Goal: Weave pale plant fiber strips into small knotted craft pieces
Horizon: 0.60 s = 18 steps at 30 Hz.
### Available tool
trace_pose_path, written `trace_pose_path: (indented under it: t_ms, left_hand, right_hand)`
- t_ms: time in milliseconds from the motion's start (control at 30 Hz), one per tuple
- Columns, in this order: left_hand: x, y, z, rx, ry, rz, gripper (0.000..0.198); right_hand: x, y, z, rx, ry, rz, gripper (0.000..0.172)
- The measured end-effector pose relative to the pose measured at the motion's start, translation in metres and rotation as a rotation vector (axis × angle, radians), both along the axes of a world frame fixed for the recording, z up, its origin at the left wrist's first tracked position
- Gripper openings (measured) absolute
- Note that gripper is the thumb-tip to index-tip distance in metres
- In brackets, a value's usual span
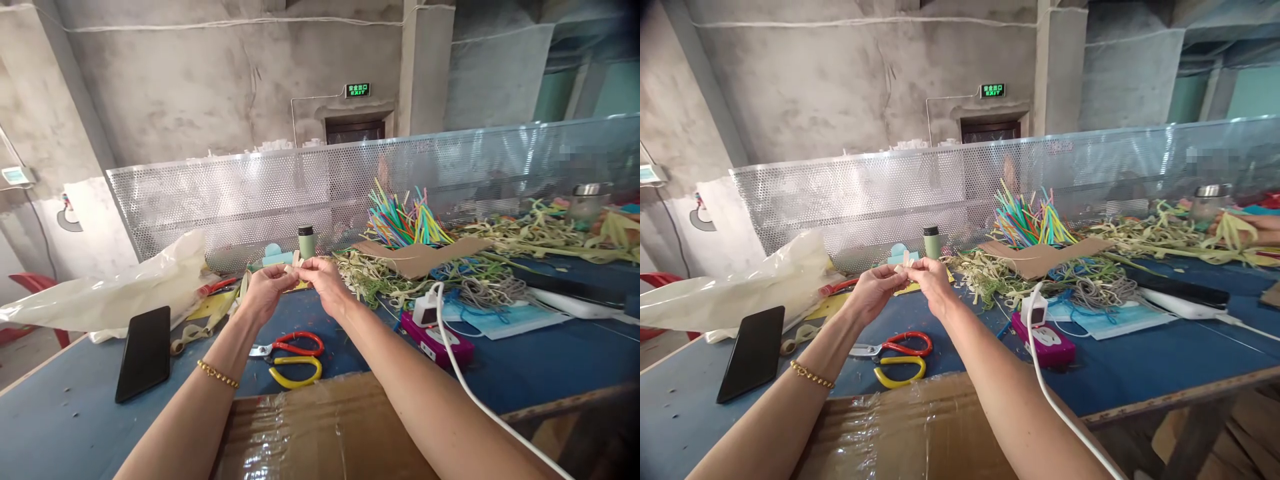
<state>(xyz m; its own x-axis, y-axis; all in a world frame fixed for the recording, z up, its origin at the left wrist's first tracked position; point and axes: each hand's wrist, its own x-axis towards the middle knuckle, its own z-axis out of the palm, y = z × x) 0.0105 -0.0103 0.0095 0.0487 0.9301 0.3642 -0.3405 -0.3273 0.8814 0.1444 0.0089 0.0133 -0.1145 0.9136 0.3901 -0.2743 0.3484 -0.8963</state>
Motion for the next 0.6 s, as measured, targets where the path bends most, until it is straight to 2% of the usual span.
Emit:
trace_pose_path:
  t_ms: [100,267,400,600]
  left_hand:
    - [0.006,-0.003,0.0,0.067,0.018,0.064,0.026]
    - [0.002,-0.003,0.001,0.062,0.08,0.115,0.022]
    - [-0.006,0.002,0.001,0.003,0.112,0.138,0.023]
    - [-0.013,0.005,-0.002,-0.027,0.135,0.154,0.022]
  right_hand:
    - [-0.001,0.0,-0.001,-0.026,0.02,-0.006,0.031]
    - [-0.002,0.0,-0.002,-0.071,-0.052,0.024,0.022]
    - [-0.002,0.001,-0.004,-0.002,-0.162,0.003,0.021]
    - [-0.003,0.014,-0.014,0.146,-0.366,-0.095,0.01]
